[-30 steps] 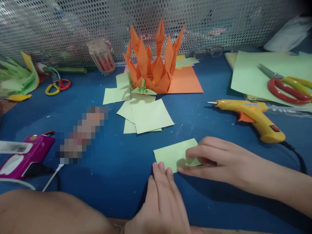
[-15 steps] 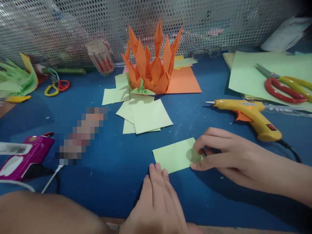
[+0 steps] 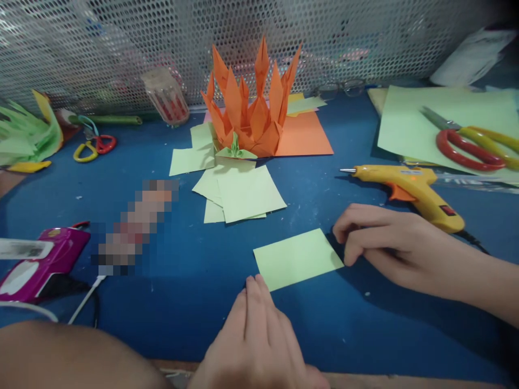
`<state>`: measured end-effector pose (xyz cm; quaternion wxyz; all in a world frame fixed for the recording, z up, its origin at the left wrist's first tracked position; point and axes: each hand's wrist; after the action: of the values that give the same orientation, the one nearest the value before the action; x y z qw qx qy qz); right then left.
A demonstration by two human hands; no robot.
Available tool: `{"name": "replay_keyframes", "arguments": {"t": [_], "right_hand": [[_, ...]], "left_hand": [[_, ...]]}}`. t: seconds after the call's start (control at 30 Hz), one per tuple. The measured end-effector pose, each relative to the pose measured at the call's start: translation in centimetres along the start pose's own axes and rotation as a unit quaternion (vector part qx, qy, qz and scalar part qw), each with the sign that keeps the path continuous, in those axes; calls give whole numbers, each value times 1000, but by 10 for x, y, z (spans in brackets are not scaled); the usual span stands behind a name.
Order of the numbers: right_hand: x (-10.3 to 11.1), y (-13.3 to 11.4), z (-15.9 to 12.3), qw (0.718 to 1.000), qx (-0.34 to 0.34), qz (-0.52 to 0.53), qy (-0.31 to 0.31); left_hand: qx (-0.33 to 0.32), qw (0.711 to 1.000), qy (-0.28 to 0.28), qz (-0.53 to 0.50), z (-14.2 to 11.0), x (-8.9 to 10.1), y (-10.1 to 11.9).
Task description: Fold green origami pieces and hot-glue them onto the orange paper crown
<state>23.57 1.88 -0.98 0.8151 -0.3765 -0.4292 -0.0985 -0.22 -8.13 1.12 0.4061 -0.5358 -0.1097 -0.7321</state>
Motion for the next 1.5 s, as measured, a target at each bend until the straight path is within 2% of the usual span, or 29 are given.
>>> {"name": "replay_keyframes", "arguments": {"t": [0.07, 0.13, 0.33, 0.5, 0.63, 0.8, 0.93, 1.03, 1.17, 1.43, 1.5], "right_hand": [[-1, -2, 2, 999, -25, -9, 26], [-3, -5, 4, 998, -38, -20, 34], [-11, -7, 8, 996, 19, -89, -14], [-12, -6, 5, 999, 3, -52, -12], [-10, -9, 4, 999, 19, -26, 7], [-10, -7, 4, 989, 88, -85, 78], [-9, -4, 4, 991, 108, -78, 35], [-6, -4, 5, 995, 93, -41, -4], [-2, -7, 8, 998, 60, -4, -18], [-9, -9, 5, 998, -58, -6, 13], [-11, -8, 5, 998, -59, -2, 20]], "left_hand": [[17, 999, 25, -22, 3, -4, -4], [34, 998, 15, -45, 9, -8, -10], [46, 998, -34, -39, 31, -18, -28], [35, 994, -57, -84, 36, -21, -34], [20, 996, -11, -87, 37, -21, -38], [-15, 997, 52, -59, 37, -20, -41], [-15, 998, 37, -54, 35, -21, -37], [-7, 997, 20, -69, 33, -21, -35], [-5, 997, 31, -74, 32, -22, -35], [-25, 997, 50, -62, 34, -28, -34], [-36, 996, 54, -60, 32, -29, -32]]}}
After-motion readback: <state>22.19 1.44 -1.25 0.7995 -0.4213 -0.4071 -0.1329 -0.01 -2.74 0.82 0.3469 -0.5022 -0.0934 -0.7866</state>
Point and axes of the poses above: each hand's wrist, its own z-axis towards the middle knuckle, its own x-axis out of the back of the hand, y = z × x, and after that the axes turned 9 degrees about y, right-handed
